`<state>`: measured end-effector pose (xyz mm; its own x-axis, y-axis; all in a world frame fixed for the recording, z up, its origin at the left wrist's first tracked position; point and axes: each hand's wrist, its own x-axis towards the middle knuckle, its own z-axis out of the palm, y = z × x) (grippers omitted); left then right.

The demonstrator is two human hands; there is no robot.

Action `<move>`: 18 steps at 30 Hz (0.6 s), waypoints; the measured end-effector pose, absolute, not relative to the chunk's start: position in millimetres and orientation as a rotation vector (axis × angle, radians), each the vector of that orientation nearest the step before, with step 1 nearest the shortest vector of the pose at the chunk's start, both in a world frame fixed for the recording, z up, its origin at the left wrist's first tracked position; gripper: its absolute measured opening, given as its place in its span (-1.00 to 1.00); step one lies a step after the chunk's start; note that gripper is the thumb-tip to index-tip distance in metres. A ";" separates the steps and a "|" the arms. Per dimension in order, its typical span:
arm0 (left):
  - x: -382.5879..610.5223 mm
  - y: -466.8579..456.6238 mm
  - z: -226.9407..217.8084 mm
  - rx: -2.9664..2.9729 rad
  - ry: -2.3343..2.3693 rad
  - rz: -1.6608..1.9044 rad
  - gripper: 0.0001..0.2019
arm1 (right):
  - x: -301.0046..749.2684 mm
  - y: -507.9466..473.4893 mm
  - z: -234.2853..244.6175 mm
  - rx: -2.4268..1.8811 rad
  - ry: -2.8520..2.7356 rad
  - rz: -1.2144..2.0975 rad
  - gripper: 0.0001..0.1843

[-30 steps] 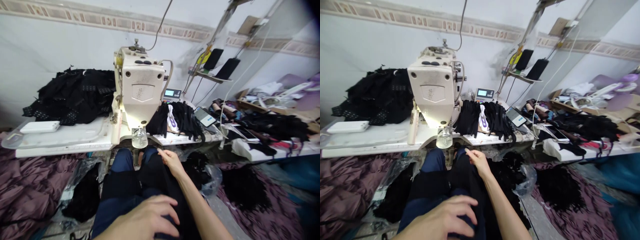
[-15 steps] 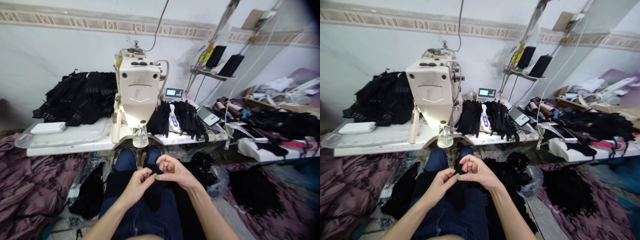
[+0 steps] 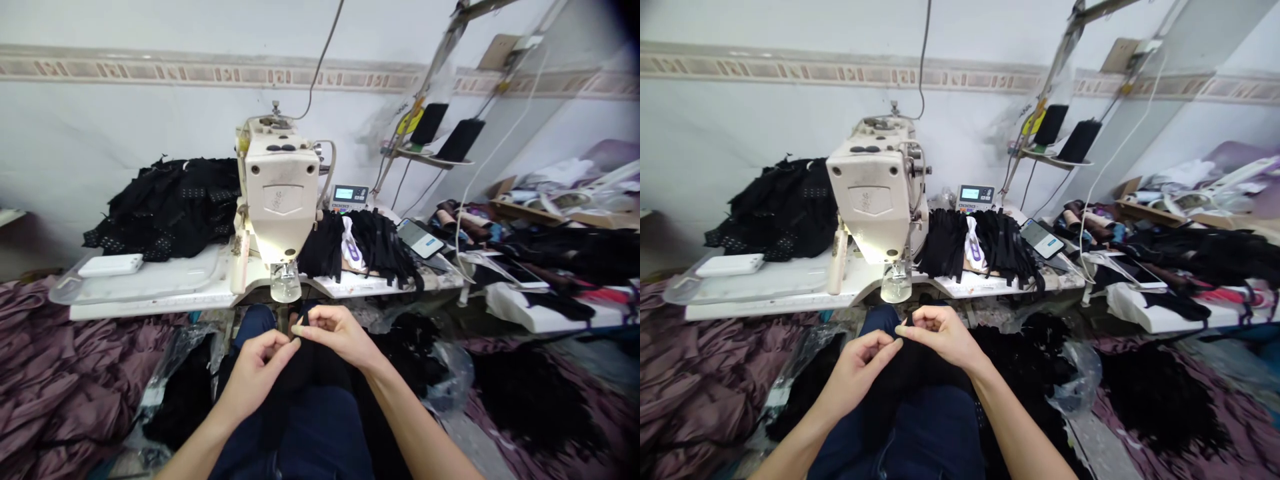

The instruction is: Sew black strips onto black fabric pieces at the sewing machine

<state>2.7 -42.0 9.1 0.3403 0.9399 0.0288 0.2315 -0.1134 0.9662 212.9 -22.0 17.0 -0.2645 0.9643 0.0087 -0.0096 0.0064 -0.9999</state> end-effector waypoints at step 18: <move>1.6 -6.8 9.6 2.827 1.304 0.932 -0.48 | 165.8 26.6 -5.6 -1.069 -0.792 1.097 -0.57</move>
<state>1.6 -6.8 9.6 0.5150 0.6650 0.5409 0.7270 -0.6732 0.1355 165.8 26.6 -5.6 0.2901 0.9570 -0.0011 -0.3008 0.0901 -0.9494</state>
